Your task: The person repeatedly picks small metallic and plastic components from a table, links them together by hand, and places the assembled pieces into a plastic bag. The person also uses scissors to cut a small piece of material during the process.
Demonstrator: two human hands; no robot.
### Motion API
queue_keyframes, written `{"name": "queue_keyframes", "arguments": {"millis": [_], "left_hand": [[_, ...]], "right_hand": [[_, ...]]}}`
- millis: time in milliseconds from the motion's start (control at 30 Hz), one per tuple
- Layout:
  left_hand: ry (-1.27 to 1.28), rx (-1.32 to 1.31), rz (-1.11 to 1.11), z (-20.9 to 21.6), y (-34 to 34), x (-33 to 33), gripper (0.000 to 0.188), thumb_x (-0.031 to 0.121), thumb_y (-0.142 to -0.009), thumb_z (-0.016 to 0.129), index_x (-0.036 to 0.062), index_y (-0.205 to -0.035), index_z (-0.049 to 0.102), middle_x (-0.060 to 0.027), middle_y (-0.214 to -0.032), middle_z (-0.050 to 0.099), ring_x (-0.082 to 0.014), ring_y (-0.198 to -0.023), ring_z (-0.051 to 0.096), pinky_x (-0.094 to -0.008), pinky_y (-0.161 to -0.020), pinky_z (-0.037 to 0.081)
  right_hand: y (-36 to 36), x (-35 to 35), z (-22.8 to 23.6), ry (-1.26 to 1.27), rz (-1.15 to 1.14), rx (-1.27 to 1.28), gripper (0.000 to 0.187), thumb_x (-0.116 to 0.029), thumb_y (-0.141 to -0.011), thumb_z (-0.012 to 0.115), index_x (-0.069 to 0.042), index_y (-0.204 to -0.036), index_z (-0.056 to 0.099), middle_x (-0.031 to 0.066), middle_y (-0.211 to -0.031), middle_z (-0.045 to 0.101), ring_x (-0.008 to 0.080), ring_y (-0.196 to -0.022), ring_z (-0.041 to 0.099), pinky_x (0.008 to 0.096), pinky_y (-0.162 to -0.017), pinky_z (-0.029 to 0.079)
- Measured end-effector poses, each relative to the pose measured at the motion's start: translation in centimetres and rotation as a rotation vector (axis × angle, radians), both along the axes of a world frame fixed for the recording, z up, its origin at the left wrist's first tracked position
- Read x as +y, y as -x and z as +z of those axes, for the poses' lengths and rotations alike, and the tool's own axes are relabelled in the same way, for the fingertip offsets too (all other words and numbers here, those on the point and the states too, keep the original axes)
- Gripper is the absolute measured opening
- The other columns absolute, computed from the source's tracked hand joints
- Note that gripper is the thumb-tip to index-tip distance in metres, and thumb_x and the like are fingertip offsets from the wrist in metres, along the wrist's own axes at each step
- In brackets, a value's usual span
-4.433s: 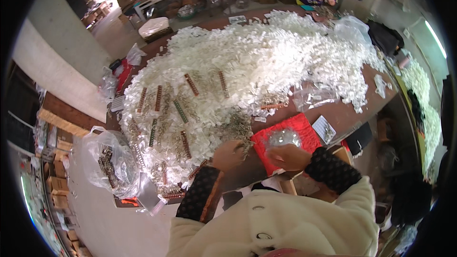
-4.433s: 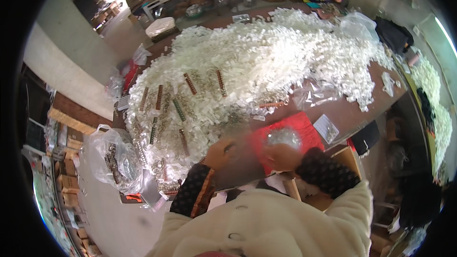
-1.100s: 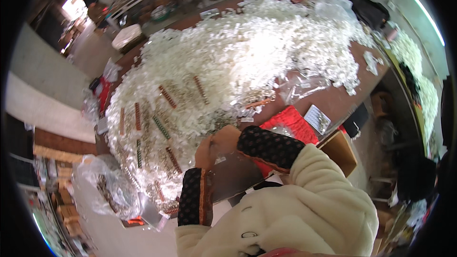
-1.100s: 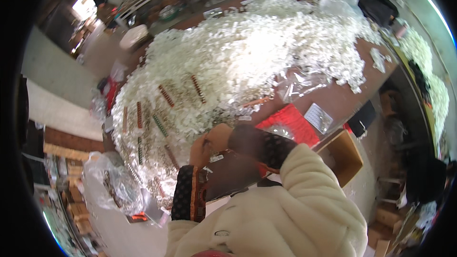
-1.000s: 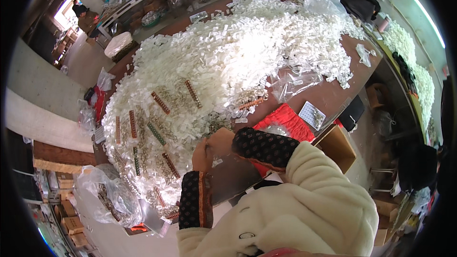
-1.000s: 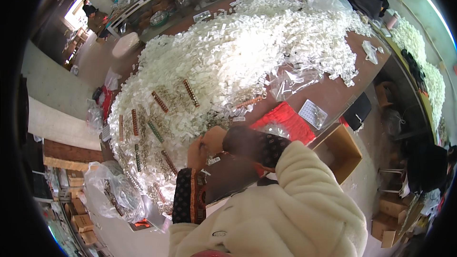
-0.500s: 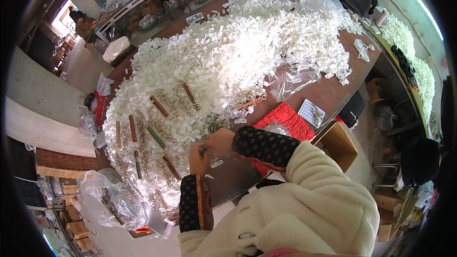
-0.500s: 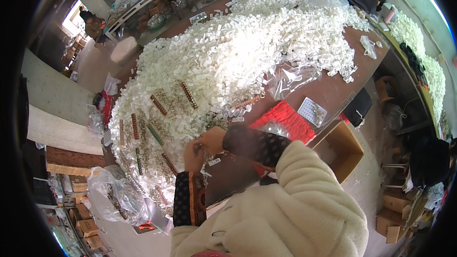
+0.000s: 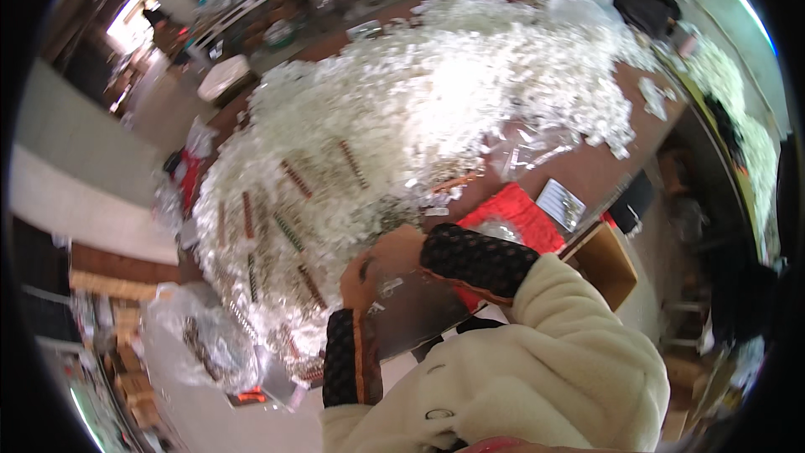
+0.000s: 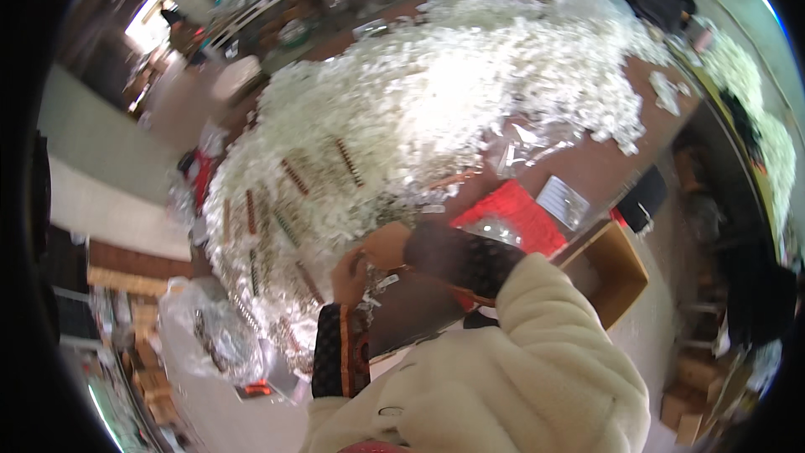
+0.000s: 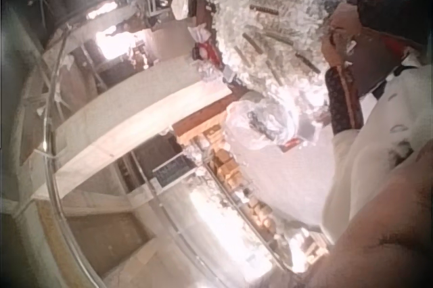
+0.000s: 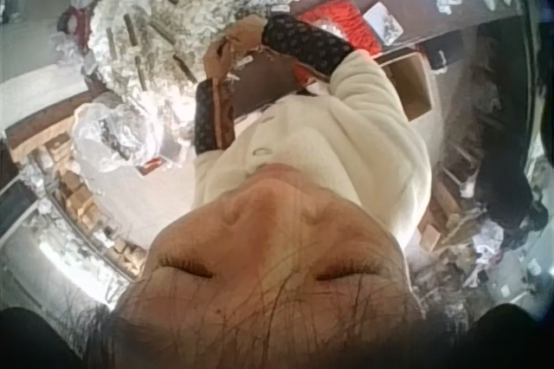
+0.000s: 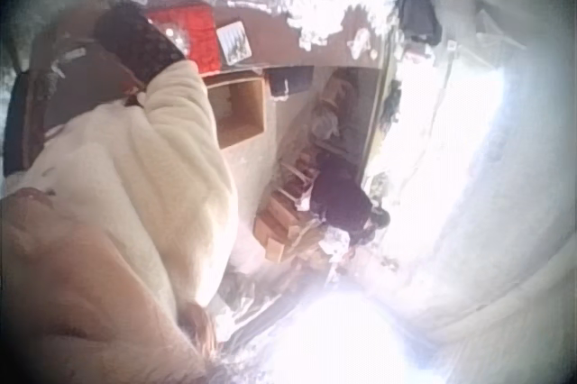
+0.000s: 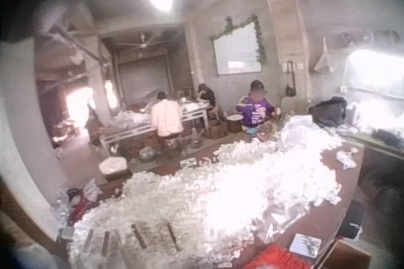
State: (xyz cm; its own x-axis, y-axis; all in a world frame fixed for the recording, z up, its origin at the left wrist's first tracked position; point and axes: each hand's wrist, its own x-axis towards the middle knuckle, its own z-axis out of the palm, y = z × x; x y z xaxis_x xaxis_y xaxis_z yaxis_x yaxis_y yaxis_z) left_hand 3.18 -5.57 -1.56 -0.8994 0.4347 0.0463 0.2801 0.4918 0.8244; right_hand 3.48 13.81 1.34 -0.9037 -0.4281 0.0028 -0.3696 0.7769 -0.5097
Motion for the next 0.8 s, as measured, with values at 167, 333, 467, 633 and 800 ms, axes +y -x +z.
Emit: {"name": "queue_keyframes", "arguments": {"millis": [167,333,467,633,800], "left_hand": [[0.161,0.195,-0.005,0.9,-0.4,0.6,0.037,0.03,-0.082,0.066,0.0126,-0.115,0.066,-0.0128,-0.102,0.068,-0.0319,-0.087,0.066,-0.0384,-0.075,0.053],[0.237,0.233,0.067,0.5,-0.8,1.4,0.03,0.024,-0.084,0.063,0.0121,-0.112,0.067,-0.012,-0.1,0.067,-0.0318,-0.09,0.065,-0.0397,-0.076,0.052],[0.264,0.286,0.139,-0.6,-0.4,1.8,0.031,0.025,-0.085,0.059,0.0148,-0.113,0.065,-0.0116,-0.096,0.066,-0.0334,-0.081,0.065,-0.0433,-0.069,0.052],[0.181,0.301,0.119,-1.3,0.3,1.2,0.035,0.023,-0.085,0.058,0.0119,-0.118,0.062,-0.0136,-0.101,0.064,-0.0353,-0.085,0.064,-0.0447,-0.073,0.051],[0.116,0.274,0.011,-1.8,0.7,1.3,0.035,0.02,-0.085,0.057,0.0112,-0.119,0.061,-0.0143,-0.103,0.064,-0.0362,-0.087,0.064,-0.0453,-0.075,0.051]], "right_hand": [[-0.9,0.3,4.5,0.026,0.045,-0.095,0.029,-0.032,-0.082,0.052,-0.006,-0.082,0.067,0.0145,-0.077,0.067,0.037,-0.072,0.065,0.0501,-0.064,0.051],[-0.8,-0.1,5.0,-0.041,0.034,-0.083,0.032,-0.031,-0.083,0.052,-0.005,-0.07,0.065,0.0161,-0.068,0.064,0.0379,-0.067,0.064,0.0507,-0.062,0.049],[-0.2,-0.4,3.6,-0.055,0.022,-0.034,0.032,-0.029,-0.085,0.052,-0.005,-0.068,0.065,0.0153,-0.067,0.064,0.038,-0.067,0.063,0.05,-0.062,0.049],[-0.3,-0.2,3.6,0.083,0.031,-0.053,0.028,-0.028,-0.088,0.052,-0.005,-0.077,0.064,0.0133,-0.074,0.065,0.0365,-0.073,0.064,0.0481,-0.065,0.05],[-0.2,-0.2,3.8,0.061,0.098,0.03,0.026,-0.027,-0.087,0.052,-0.005,-0.079,0.063,0.0129,-0.073,0.064,0.0355,-0.074,0.063,0.0474,-0.066,0.05]]}}
